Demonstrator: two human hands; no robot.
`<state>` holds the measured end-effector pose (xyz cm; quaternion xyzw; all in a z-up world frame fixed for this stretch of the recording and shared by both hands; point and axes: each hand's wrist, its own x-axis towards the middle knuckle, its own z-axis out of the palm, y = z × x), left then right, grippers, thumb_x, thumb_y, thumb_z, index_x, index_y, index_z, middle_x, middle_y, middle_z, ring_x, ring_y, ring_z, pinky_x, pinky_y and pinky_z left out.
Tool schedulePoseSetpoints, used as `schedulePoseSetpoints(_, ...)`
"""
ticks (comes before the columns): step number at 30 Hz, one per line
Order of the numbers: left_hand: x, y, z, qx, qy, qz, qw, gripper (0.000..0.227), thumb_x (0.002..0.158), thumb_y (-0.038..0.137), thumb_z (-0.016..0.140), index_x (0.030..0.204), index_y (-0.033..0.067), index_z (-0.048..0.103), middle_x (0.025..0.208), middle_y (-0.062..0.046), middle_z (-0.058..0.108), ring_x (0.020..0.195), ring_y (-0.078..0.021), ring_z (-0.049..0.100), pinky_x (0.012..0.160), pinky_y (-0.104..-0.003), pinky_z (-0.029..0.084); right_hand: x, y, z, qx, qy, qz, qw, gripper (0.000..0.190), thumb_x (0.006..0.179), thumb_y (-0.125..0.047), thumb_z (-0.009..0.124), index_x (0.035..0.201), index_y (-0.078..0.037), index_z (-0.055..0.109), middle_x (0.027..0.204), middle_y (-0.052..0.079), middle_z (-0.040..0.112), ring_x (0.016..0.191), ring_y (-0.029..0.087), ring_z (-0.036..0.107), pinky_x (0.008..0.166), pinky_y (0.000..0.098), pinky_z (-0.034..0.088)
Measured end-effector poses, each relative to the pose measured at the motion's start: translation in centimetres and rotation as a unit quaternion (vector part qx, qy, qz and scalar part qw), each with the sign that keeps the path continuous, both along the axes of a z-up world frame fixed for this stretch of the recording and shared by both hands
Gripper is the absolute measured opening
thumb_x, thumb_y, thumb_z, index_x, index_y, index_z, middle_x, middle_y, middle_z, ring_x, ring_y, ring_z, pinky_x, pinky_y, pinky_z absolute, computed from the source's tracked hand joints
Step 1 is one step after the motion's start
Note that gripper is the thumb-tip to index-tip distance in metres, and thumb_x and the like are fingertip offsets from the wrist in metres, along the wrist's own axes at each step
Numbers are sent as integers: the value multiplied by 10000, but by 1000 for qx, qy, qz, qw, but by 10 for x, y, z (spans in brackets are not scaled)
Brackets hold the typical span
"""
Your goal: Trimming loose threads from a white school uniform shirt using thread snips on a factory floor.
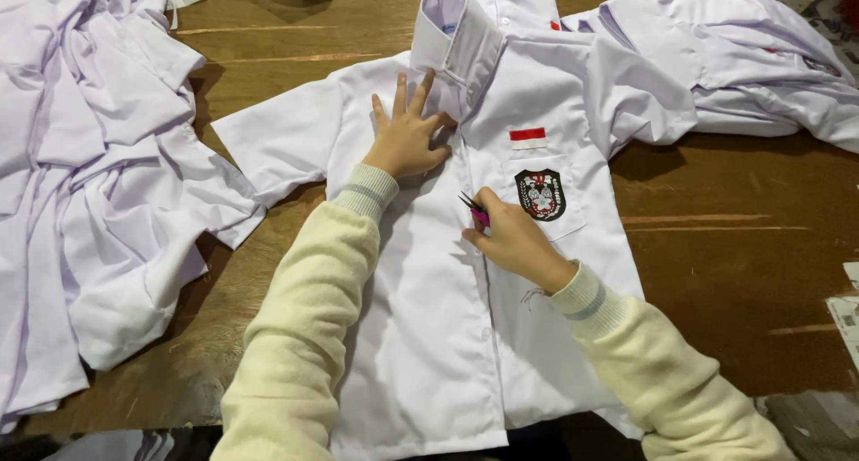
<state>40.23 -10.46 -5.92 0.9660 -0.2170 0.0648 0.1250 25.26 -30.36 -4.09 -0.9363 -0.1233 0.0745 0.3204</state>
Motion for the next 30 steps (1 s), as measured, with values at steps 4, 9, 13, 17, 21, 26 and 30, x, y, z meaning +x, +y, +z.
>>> schedulePoseSetpoints(4,6,-1,-5,-7,41,-15,999,464,774,521,665,1222,420,595,1711,27,90,1553,-447,50,1108,-854,80,2,-7,1,29,51,33,998,292,832,-193,750,1023,-113,544,804,111,701,833,364,695,763,496,517)
schedulePoseSetpoints(9,3,-2,-3,-47,72,-16,996,496,724,531,638,1195,391,576,1710,31,123,1546,-461,115,1095,-867,56,7,-14,12,-2,104,60,993,300,839,-226,750,1027,-98,553,824,139,707,824,356,684,763,471,512)
schedulePoseSetpoints(13,-5,-1,-5,-39,11,-21,999,482,772,611,672,1183,370,601,1701,-17,185,1533,-468,159,1077,-880,27,10,-15,26,-60,131,91,985,370,869,-273,736,1098,-58,540,913,222,717,922,456,688,796,551,503)
schedulePoseSetpoints(17,4,-3,-31,-32,-113,-42,992,432,786,556,785,1106,285,681,1611,-36,351,1442,-392,326,1078,-848,146,23,-15,64,-89,128,55,986,386,910,-325,721,1136,-36,603,843,160,693,848,378,694,766,480,511)
schedulePoseSetpoints(21,4,-8,-36,-123,-42,-63,990,424,806,498,785,1159,310,642,1550,-73,380,1413,-384,413,1136,-781,226,56,-24,61,-48,71,-42,995,539,1008,-487,548,1336,-64,494,1103,276,690,1110,461,658,918,563,502)
schedulePoseSetpoints(26,-6,-12,-21,-148,24,-34,988,423,861,632,667,1171,348,620,1563,-111,401,1443,-386,410,1174,-752,121,111,-31,2,77,-15,-64,995,460,1078,-421,504,1401,-94,535,1208,173,661,1172,341,649,938,479,531)
schedulePoseSetpoints(30,-6,-16,-23,-147,16,-8,989,356,886,576,705,1145,337,661,1550,-94,428,1423,-376,439,1152,-765,158,126,-32,-26,103,-105,-36,989,437,1070,-364,591,1374,-51,612,1136,175,659,1104,325,656,901,445,552)
